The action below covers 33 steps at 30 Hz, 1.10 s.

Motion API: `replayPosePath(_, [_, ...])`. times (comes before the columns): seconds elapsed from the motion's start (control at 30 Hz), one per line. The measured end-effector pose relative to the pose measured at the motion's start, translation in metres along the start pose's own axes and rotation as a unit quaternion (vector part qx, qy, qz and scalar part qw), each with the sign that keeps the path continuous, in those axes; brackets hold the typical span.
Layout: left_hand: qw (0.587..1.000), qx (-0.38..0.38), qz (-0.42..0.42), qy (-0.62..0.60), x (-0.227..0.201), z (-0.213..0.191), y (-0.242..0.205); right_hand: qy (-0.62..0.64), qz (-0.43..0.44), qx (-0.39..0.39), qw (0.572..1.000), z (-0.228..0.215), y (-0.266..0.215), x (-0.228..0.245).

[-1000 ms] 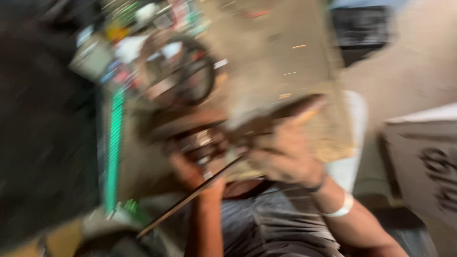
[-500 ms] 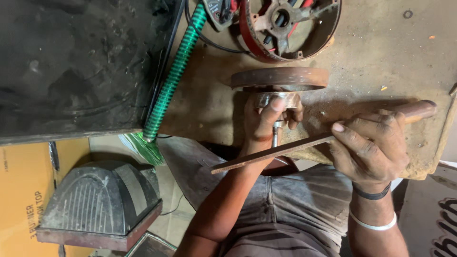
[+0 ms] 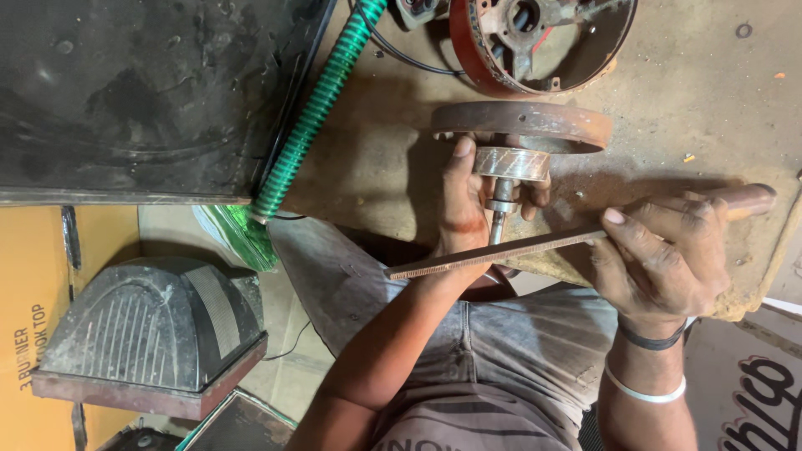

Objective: The person files the edge of a circular metal part using a metal file. They hold the part with one hand and file with the other, repeatedly rotating the part to work on different sections of the rim.

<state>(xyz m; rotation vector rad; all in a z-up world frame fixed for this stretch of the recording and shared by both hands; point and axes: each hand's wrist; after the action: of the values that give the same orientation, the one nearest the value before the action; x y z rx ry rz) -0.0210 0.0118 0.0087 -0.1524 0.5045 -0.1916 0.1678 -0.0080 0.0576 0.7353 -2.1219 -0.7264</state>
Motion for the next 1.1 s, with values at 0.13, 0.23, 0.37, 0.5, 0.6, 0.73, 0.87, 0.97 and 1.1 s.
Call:
replayPosePath(0.13, [0.995, -0.003, 0.046, 0.090, -0.006, 0.011, -0.003, -0.005, -0.012, -0.011, 1.000, 0.001, 0.004, 0.001])
replayPosePath(0.23, [0.979, -0.006, 0.089, 0.186, -0.013, 0.020, -0.005, -0.001, -0.016, -0.009, 1.000, 0.002, 0.008, 0.002])
replayPosePath(0.37, [0.950, -0.027, 0.143, 0.276, -0.011, 0.030, -0.010, 0.010, -0.008, -0.016, 1.000, 0.003, 0.008, 0.003])
replayPosePath(0.5, [0.912, -0.056, 0.196, 0.356, 0.006, 0.040, -0.015, 0.004, -0.017, -0.022, 1.000, 0.003, 0.005, 0.003])
replayPosePath(0.6, [0.894, -0.041, 0.243, 0.375, 0.013, 0.041, -0.014, 0.012, -0.007, -0.023, 1.000, 0.003, 0.004, 0.001])
replayPosePath(0.73, [0.882, -0.048, 0.267, 0.385, 0.014, 0.039, -0.013, 0.020, -0.018, -0.025, 0.999, 0.004, 0.003, 0.002])
replayPosePath(0.87, [0.893, -0.035, 0.245, 0.375, 0.011, 0.039, -0.015, 0.012, -0.020, -0.027, 0.999, 0.004, 0.007, 0.001])
replayPosePath(0.97, [0.914, -0.028, 0.216, 0.342, 0.010, 0.038, -0.017, 0.022, -0.020, -0.020, 0.999, 0.004, 0.007, 0.001])
replayPosePath(1.1, [0.933, -0.004, 0.194, 0.303, 0.005, 0.034, -0.018, 0.015, -0.029, -0.025, 0.999, 0.004, 0.008, 0.000])
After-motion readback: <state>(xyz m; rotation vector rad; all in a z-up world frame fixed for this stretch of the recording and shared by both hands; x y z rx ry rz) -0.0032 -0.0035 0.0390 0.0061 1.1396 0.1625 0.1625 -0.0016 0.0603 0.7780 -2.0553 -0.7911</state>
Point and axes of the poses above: each hand's wrist, its own y-axis towards the middle knuckle, its own z-axis out of the palm, x = y × z, and after that the axes turned 7 degrees about y, right-handed
